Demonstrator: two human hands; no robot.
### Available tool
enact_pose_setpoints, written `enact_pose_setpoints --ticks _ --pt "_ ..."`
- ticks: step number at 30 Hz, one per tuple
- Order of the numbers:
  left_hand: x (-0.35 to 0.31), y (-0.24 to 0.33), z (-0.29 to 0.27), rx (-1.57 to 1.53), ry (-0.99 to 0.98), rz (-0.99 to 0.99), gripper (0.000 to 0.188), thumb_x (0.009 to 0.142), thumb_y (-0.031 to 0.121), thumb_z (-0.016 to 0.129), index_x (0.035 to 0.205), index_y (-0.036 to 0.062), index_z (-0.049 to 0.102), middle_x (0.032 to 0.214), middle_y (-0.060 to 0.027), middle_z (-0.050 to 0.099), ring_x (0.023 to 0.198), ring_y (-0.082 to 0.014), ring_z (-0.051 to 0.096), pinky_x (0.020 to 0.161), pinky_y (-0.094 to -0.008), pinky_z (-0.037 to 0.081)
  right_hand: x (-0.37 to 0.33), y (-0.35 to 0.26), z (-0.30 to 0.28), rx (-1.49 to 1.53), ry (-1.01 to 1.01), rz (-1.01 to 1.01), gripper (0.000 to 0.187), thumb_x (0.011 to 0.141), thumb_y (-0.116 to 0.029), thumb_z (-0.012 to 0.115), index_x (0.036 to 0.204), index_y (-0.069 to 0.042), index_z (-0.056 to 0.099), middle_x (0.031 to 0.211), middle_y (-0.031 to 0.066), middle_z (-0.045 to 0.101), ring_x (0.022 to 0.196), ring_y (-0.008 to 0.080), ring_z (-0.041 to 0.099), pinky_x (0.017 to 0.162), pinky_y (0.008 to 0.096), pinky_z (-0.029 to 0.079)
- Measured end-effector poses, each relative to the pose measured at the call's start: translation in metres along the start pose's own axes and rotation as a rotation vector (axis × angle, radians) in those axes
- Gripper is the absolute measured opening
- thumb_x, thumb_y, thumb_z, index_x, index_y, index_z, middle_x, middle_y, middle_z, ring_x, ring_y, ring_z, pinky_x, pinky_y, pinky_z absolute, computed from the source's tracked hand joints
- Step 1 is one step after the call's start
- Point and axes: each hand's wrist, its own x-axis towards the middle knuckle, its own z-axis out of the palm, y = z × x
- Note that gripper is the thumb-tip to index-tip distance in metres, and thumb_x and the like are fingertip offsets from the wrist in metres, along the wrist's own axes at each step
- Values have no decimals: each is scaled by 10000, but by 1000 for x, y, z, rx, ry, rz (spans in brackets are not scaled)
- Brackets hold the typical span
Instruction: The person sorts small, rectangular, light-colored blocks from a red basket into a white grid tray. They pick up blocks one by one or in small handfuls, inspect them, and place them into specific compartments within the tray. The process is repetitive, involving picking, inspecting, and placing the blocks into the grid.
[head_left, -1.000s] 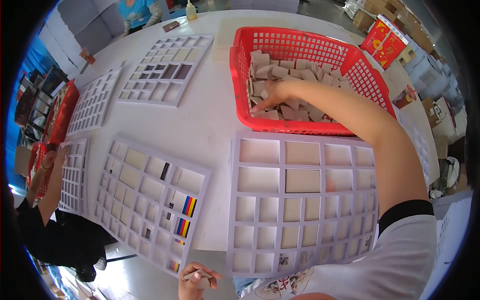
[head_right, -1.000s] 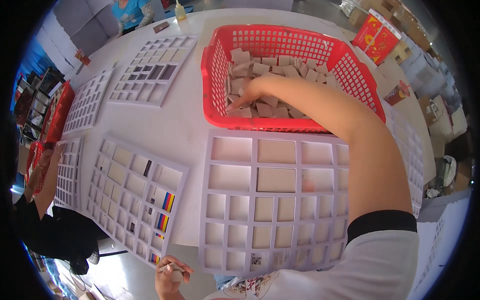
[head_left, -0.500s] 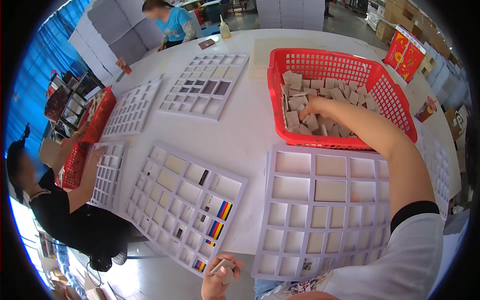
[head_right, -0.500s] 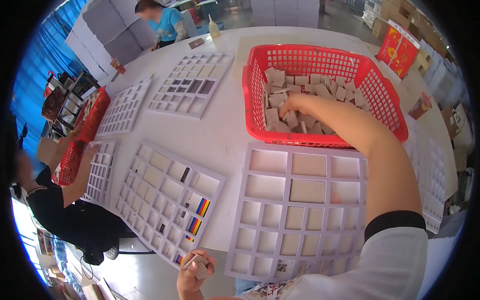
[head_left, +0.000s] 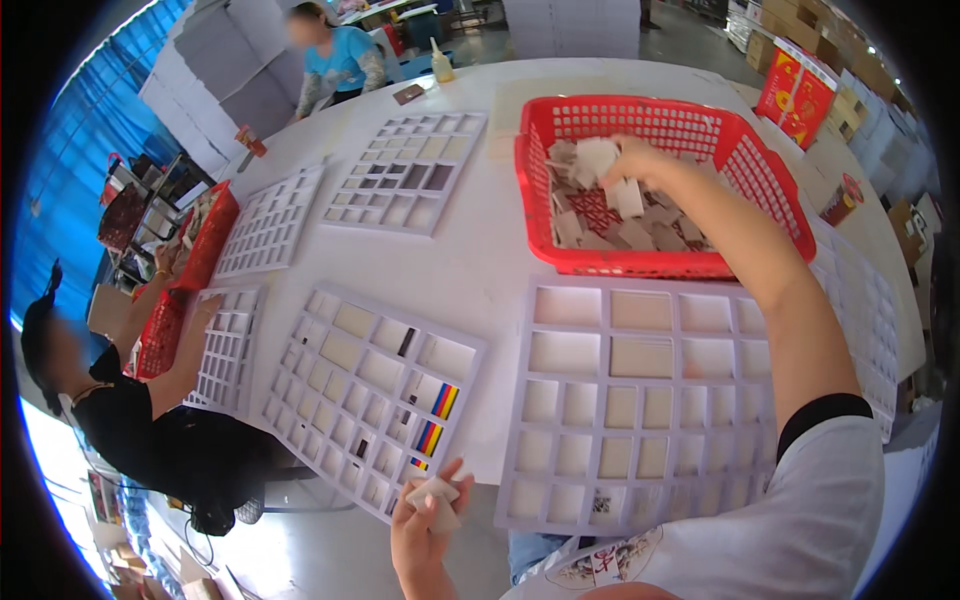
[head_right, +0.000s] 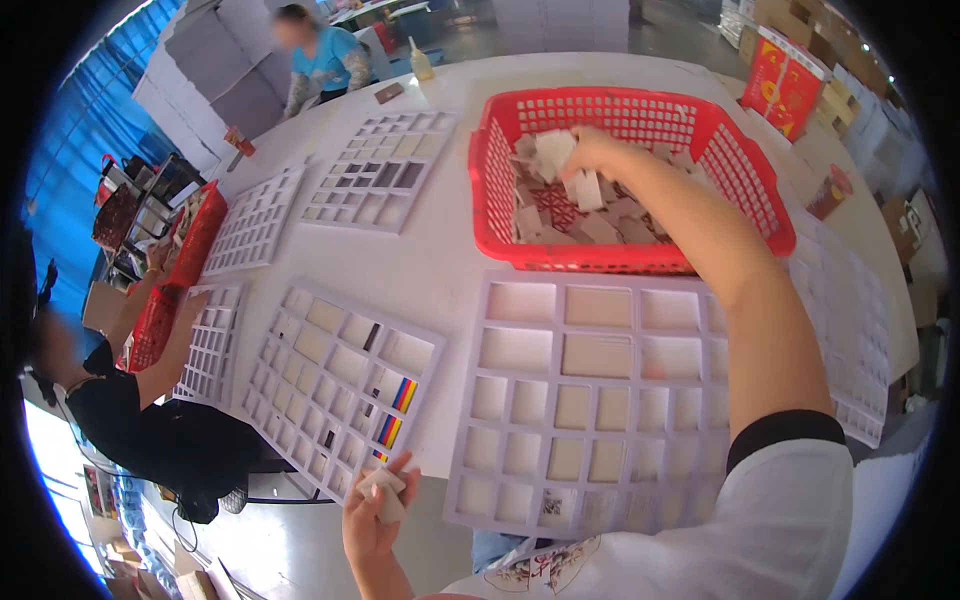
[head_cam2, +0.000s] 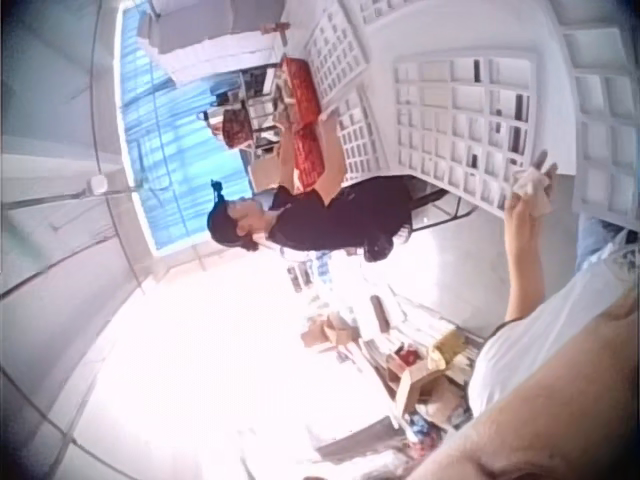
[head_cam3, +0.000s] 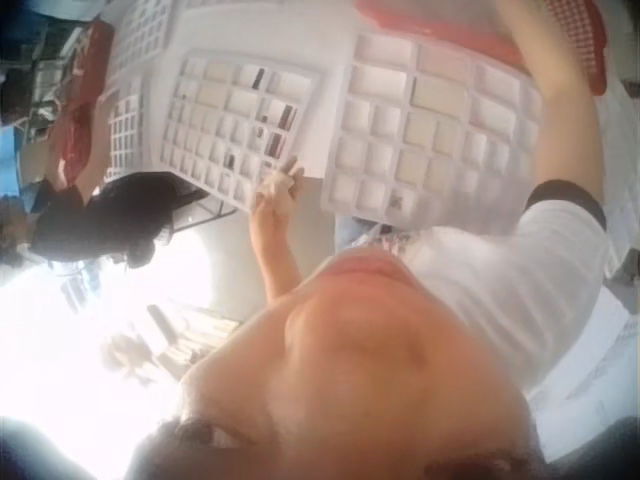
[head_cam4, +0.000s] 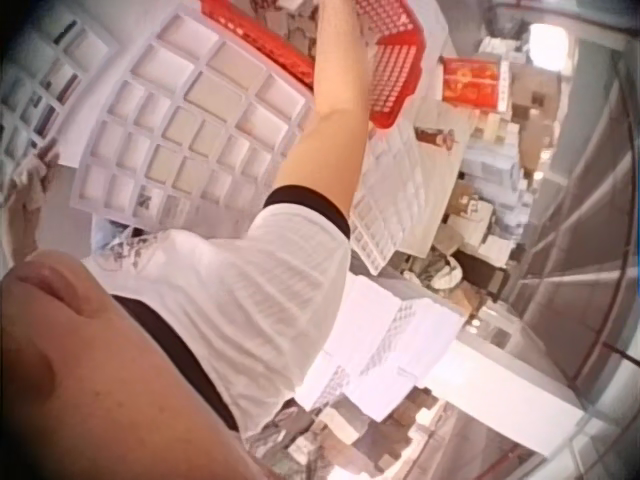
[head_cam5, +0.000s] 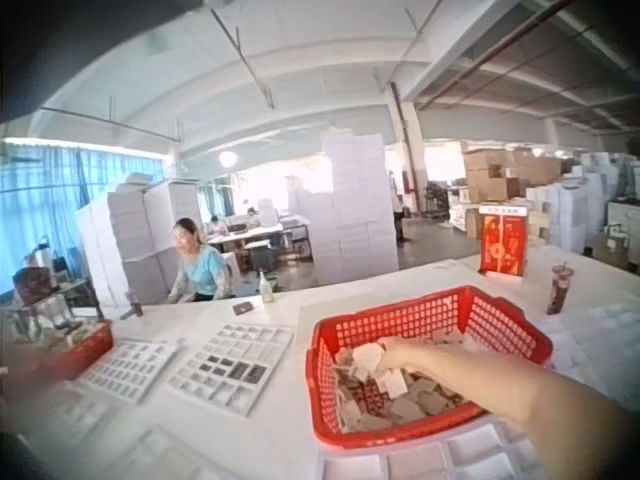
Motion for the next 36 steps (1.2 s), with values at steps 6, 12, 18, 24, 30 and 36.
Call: enact_pose_setpoints --ticks 6,12,18,24,30,36 --pt "51 -6 33 2 -282 68 451 846 326 774 1129 54 554 1067 -133 630 944 -232 628 872 -361 531 -76 -45 -42 507 -31 -133 477 723 -22 804 1168 -8 633 1032 108 693 904 220 690 782 393 573" --pt "89 -29 138 -207 -386 183 434 880 332 736 1189 88 554 1213 -94 598 1132 -199 568 996 -390 463 -201 -81 13 531 -40 -208 570 714 -45 817 1230 -4 579 1071 109 683 943 207 681 798 367 568" --pt "70 -86 184 -274 -376 291 416 918 268 700 1256 94 530 1278 -79 557 1179 -201 541 1016 -379 449 -328 -54 105 647 92 -104 604 740 -63 772 1282 -29 507 1166 102 619 1047 173 612 869 318 505" --pt "41 -121 186 107 -204 341 554 905 241 714 1336 54 419 1266 -121 529 1141 -202 547 974 -326 465 -381 -17 135 1072 151 42 383 938 -354 557 1202 -77 530 1087 57 587 999 155 589 827 313 487" --pt "41 -112 202 168 -425 251 780 818 221 795 1410 -15 345 1286 -118 525 1162 -200 542 986 -338 450 -389 -15 120 1160 225 87 480 976 -493 523 1222 -83 566 1153 36 596 1065 143 575 911 317 464" --pt "45 -106 209 196 -663 185 904 729 122 850 1471 35 341 1220 -57 576 1143 -181 540 996 -329 432 -376 14 121 1058 286 -19 662 952 -612 482 1323 -65 497 1212 59 567 1161 161 511 1014 328 385"
